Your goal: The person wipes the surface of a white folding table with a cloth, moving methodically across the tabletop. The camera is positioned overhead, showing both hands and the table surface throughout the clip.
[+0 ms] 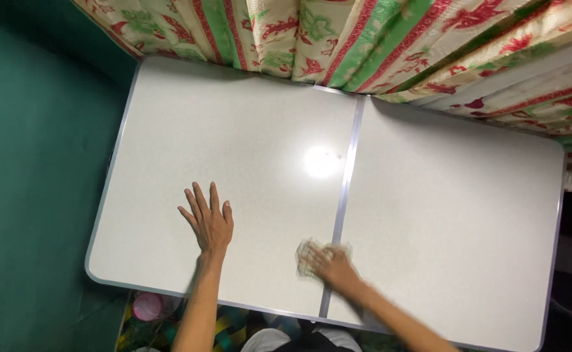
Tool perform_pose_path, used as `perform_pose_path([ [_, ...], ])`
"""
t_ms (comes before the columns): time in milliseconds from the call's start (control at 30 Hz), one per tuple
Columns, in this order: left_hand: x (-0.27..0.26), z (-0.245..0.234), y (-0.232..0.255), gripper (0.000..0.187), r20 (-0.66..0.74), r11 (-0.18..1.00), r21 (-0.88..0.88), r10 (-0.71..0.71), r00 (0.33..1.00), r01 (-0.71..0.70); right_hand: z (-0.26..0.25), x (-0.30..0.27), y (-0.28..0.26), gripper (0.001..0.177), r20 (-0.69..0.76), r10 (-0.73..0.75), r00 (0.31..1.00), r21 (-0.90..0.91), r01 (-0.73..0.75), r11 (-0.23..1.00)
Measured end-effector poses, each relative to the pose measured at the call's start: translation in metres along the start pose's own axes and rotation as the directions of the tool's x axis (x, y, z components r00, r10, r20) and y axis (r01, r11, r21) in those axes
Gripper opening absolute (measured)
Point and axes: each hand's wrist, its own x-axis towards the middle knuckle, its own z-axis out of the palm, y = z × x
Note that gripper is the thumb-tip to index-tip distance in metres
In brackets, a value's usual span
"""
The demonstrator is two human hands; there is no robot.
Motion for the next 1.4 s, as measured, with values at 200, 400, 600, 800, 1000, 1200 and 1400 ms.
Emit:
perform_pose_path([
  [200, 0.004, -0.002, 0.005, 0.059, 0.152, 0.994, -0.007, -0.104, 0.983, 0.106, -0.061, 0.112, 0.184, 0.033, -0.183, 0.418, 0.890, -0.392, -0.456, 0.799],
  [400, 0.004, 0.005, 0.003, 0.059, 0.133, 0.995, 0.004, -0.099, 0.986, 0.099, -0.087, 0.221, 0.199, 0.043, -0.481, 0.391, 0.785, -0.321, -0.573, 0.754],
  [600, 0.001, 0.014, 0.000, 0.061, 0.101, 0.996, 0.031, -0.092, 0.991, 0.089, -0.014, 0.185, 0.045, 0.036, -0.155, 0.084, 0.984, -0.216, -0.117, 0.969],
  [800, 0.003, 0.015, -0.001, 0.061, 0.097, 0.994, 0.022, -0.113, 0.989, 0.111, -0.009, 0.103, 0.118, 0.038, -0.126, -0.005, 0.992, -0.184, -0.018, 0.983],
  [1000, 0.009, 0.006, 0.002, 0.060, 0.103, 0.992, 0.063, -0.116, 0.988, 0.110, -0.120, 0.172, 0.216, 0.050, -0.408, 0.411, 0.815, -0.424, -0.568, 0.706],
  [1200, 0.011, 0.004, 0.000, 0.060, 0.098, 0.992, 0.050, -0.116, 0.988, 0.112, -0.101, 0.272, 0.231, 0.050, -0.550, 0.406, 0.729, -0.294, -0.625, 0.723],
  [1400, 0.009, 0.008, -0.003, 0.058, 0.127, 0.992, 0.032, -0.128, 0.984, 0.125, 0.041, 0.267, 0.174, 0.024, -0.267, 0.108, 0.958, -0.423, -0.217, 0.880],
])
